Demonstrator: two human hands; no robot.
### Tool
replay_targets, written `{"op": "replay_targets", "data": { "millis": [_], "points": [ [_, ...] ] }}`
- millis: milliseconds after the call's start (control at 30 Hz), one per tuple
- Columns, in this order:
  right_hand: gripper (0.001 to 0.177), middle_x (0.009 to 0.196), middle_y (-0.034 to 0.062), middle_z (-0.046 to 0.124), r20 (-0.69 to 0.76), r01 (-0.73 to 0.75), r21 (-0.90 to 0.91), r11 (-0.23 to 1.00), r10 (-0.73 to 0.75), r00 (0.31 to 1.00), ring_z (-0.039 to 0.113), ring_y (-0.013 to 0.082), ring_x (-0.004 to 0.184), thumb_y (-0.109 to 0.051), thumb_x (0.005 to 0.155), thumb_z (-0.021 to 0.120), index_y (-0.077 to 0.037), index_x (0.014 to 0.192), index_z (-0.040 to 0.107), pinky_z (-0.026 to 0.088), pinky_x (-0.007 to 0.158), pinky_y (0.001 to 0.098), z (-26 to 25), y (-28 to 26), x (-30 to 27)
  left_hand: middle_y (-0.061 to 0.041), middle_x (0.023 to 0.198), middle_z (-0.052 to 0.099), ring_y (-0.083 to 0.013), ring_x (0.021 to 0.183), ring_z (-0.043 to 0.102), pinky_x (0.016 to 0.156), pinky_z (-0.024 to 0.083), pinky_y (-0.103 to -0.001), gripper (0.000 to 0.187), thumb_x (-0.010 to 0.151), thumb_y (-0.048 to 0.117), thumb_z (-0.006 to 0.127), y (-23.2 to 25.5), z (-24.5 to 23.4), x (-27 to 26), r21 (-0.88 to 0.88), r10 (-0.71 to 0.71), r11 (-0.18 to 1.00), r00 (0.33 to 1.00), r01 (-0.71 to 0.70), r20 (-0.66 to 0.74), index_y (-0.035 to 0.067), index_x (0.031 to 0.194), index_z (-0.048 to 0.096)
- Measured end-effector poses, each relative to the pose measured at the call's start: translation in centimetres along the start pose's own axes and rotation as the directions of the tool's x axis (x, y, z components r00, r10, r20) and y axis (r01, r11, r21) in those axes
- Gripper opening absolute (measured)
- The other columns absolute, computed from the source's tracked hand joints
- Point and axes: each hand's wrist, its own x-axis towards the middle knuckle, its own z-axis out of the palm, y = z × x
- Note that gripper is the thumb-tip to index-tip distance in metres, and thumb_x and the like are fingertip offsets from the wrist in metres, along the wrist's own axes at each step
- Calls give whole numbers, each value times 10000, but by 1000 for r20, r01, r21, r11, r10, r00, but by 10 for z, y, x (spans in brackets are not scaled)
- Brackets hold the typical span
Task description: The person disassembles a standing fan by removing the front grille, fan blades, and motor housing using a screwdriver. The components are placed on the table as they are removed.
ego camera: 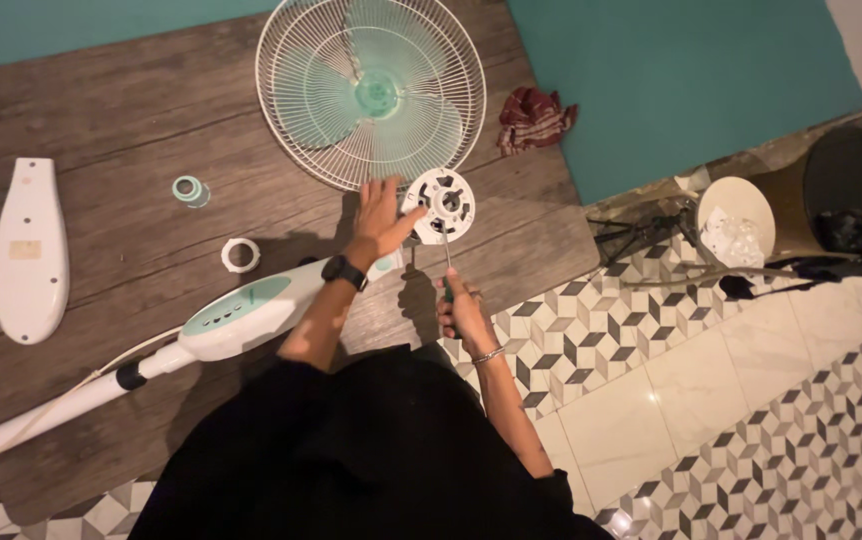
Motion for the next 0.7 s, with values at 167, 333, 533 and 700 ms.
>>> {"op": "replay_targets", "data": {
  "millis": [167, 333, 533, 700],
  "points": [
    [415, 589, -50, 403, 43, -70, 53, 996, 68, 997, 355, 66, 422, -522, 999, 554, -110, 1034, 594, 277, 348, 248, -6, -9, 4, -221, 1470, 538, -358, 1368, 472, 1114, 376, -433, 553, 891, 161, 715, -17, 20, 46, -513, 340, 800, 940, -311, -40, 22, 1413, 599],
    [425, 592, -32, 431, -33, 15, 79, 997, -13, 999, 379, 74, 423, -526, 1007, 542, -104, 1014, 588, 274, 353, 252, 4, 4, -1, -104, 1139, 702, -190, 1023, 650, 885, 515, -340, 409, 960, 223, 678, -15, 40, 48, -734, 38, 603, 907, 314, 419, 50, 1329, 639],
    [432, 576, -11, 461, -152, 55, 58, 997, -46, 987, 402, 93, 398, -540, 995, 539, -113, 996, 605, 305, 348, 271, 19, 10, 0, -169, 1212, 702, -283, 1133, 672, 971, 498, -376, 363, 1039, 258, 582, -12, 41, 22, -590, 140, 803, 989, -83, 50, 31, 1322, 586],
    [451, 572, 5, 486, -200, 69, -32, 997, -74, 977, 449, 106, 400, -549, 997, 540, -103, 985, 607, 323, 345, 280, 28, 6, -2, -203, 1250, 682, -358, 1182, 667, 986, 493, -405, 357, 1060, 257, 515, -16, 40, 21, -550, 102, 831, 995, -85, 1, 45, 1344, 559]
  ]
}}
